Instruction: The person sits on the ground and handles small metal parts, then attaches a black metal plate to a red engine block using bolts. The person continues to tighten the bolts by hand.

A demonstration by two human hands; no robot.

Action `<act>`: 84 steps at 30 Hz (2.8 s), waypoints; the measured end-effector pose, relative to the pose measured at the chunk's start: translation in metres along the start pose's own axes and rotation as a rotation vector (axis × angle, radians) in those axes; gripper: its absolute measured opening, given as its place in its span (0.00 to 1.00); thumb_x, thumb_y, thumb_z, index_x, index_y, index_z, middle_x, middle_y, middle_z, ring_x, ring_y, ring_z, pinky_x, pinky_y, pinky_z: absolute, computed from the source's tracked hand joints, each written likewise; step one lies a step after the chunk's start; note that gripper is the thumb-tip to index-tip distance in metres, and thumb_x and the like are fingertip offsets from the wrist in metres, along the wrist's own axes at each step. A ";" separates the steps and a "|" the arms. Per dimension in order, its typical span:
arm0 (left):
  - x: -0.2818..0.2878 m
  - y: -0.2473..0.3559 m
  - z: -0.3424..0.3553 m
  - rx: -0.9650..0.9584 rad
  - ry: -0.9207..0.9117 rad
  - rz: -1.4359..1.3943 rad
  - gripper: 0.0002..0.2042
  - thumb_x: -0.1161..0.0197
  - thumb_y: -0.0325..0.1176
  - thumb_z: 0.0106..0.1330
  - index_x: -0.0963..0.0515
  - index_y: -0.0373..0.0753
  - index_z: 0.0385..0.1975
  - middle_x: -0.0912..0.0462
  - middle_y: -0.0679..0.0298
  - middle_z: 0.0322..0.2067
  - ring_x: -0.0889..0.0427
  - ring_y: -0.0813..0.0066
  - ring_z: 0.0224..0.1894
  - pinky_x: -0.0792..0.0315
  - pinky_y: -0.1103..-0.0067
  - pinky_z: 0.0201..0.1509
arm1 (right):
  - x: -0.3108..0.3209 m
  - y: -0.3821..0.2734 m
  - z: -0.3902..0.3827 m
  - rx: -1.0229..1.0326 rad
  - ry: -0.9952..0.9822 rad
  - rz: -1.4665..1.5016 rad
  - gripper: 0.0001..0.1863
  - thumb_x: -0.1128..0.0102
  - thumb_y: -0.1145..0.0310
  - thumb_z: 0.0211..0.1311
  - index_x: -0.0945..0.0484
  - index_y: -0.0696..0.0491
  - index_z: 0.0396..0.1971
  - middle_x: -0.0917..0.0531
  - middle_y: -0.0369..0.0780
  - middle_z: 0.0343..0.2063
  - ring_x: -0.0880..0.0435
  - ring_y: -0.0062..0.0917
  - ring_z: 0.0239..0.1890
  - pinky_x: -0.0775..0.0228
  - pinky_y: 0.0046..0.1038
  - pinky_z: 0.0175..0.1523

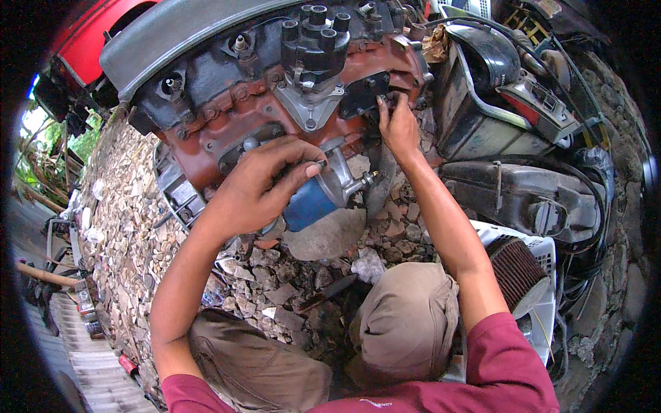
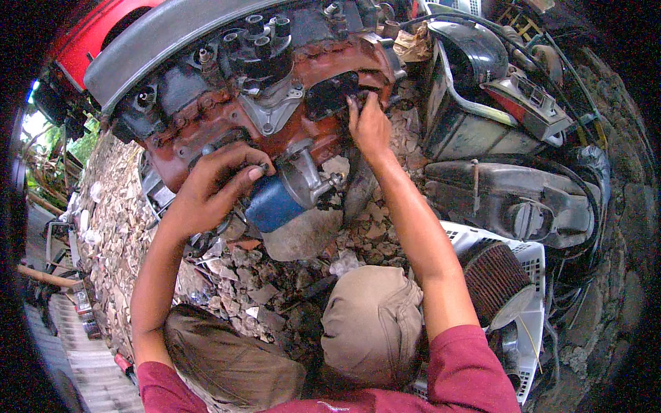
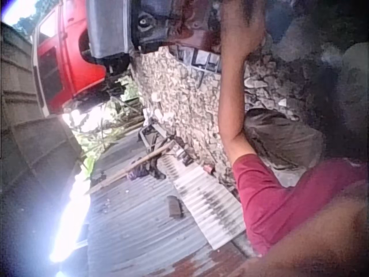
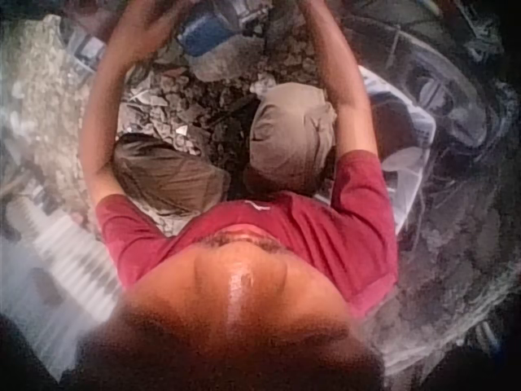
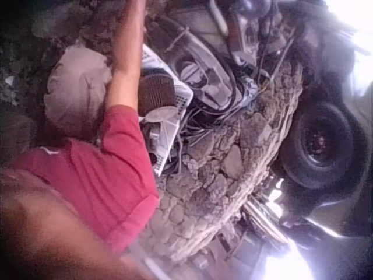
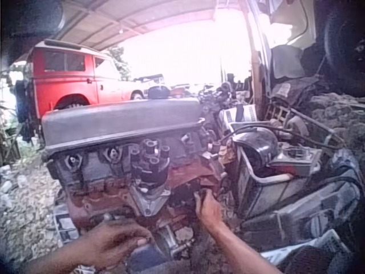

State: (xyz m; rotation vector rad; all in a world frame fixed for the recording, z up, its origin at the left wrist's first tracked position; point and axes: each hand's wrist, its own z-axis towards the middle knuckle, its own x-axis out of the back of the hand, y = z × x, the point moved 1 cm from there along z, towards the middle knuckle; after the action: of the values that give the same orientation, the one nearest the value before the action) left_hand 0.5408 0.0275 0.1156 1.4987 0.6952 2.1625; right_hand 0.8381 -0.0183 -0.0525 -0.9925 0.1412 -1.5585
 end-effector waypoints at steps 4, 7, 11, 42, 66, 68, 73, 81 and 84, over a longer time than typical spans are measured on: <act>-0.001 0.000 0.001 0.027 -0.001 -0.021 0.09 0.41 0.30 0.70 0.22 0.31 0.42 0.18 0.52 0.38 0.18 0.60 0.43 0.27 0.70 0.49 | 0.001 0.014 0.003 0.220 0.114 0.094 0.18 0.43 0.62 0.69 0.31 0.57 0.52 0.18 0.57 0.39 0.19 0.56 0.40 0.28 0.49 0.43; 0.000 0.001 0.002 0.021 -0.001 -0.005 0.09 0.41 0.30 0.70 0.22 0.31 0.43 0.18 0.52 0.38 0.18 0.60 0.43 0.27 0.70 0.49 | 0.000 0.014 0.002 0.218 0.125 0.053 0.18 0.43 0.63 0.69 0.31 0.58 0.52 0.18 0.56 0.38 0.18 0.55 0.40 0.27 0.49 0.43; 0.000 0.001 0.001 0.034 -0.003 -0.025 0.09 0.41 0.31 0.70 0.22 0.31 0.42 0.18 0.52 0.38 0.18 0.60 0.43 0.27 0.70 0.49 | -0.001 0.005 -0.002 0.063 0.079 0.014 0.17 0.43 0.65 0.69 0.29 0.59 0.50 0.18 0.55 0.38 0.19 0.54 0.40 0.27 0.47 0.43; -0.002 0.000 0.001 0.009 -0.010 -0.023 0.08 0.45 0.30 0.72 0.22 0.32 0.41 0.20 0.61 0.37 0.21 0.73 0.42 0.29 0.76 0.49 | -0.001 0.019 0.003 0.278 0.150 0.030 0.17 0.40 0.67 0.66 0.28 0.58 0.50 0.19 0.53 0.42 0.20 0.52 0.44 0.28 0.44 0.46; 0.000 0.002 0.001 0.030 -0.025 -0.013 0.08 0.45 0.30 0.72 0.22 0.32 0.41 0.20 0.60 0.38 0.21 0.72 0.44 0.29 0.75 0.52 | -0.001 0.018 0.003 0.292 0.159 -0.003 0.16 0.41 0.67 0.66 0.27 0.59 0.50 0.20 0.51 0.42 0.21 0.50 0.43 0.29 0.43 0.49; -0.001 0.003 0.002 0.028 -0.022 -0.014 0.08 0.45 0.30 0.72 0.22 0.32 0.41 0.20 0.60 0.38 0.21 0.72 0.44 0.29 0.75 0.52 | -0.003 0.020 0.003 0.189 0.127 -0.011 0.16 0.40 0.68 0.65 0.27 0.58 0.49 0.20 0.50 0.42 0.21 0.50 0.43 0.29 0.43 0.48; -0.001 -0.001 0.000 -0.007 -0.003 0.002 0.08 0.44 0.30 0.72 0.22 0.32 0.41 0.20 0.60 0.38 0.21 0.72 0.43 0.29 0.76 0.51 | 0.000 0.018 0.004 0.337 0.172 0.018 0.15 0.38 0.68 0.65 0.26 0.59 0.48 0.20 0.51 0.40 0.21 0.50 0.43 0.29 0.43 0.47; -0.002 -0.001 0.001 -0.001 0.004 -0.008 0.08 0.44 0.29 0.72 0.22 0.32 0.41 0.20 0.60 0.37 0.21 0.73 0.41 0.28 0.76 0.48 | -0.001 0.019 0.005 0.335 0.184 0.043 0.14 0.38 0.69 0.64 0.26 0.58 0.47 0.20 0.51 0.40 0.21 0.50 0.43 0.29 0.42 0.46; -0.001 0.002 0.002 -0.003 -0.004 0.002 0.08 0.44 0.29 0.72 0.22 0.32 0.41 0.20 0.60 0.37 0.21 0.73 0.41 0.28 0.76 0.48 | -0.001 0.024 0.007 0.347 0.174 0.020 0.15 0.38 0.69 0.64 0.26 0.58 0.47 0.21 0.51 0.40 0.21 0.50 0.42 0.29 0.42 0.46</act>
State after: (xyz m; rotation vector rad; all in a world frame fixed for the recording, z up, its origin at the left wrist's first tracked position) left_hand 0.5424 0.0261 0.1164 1.5021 0.6891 2.1603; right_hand 0.8608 -0.0211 -0.0632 -0.5826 0.0001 -1.5840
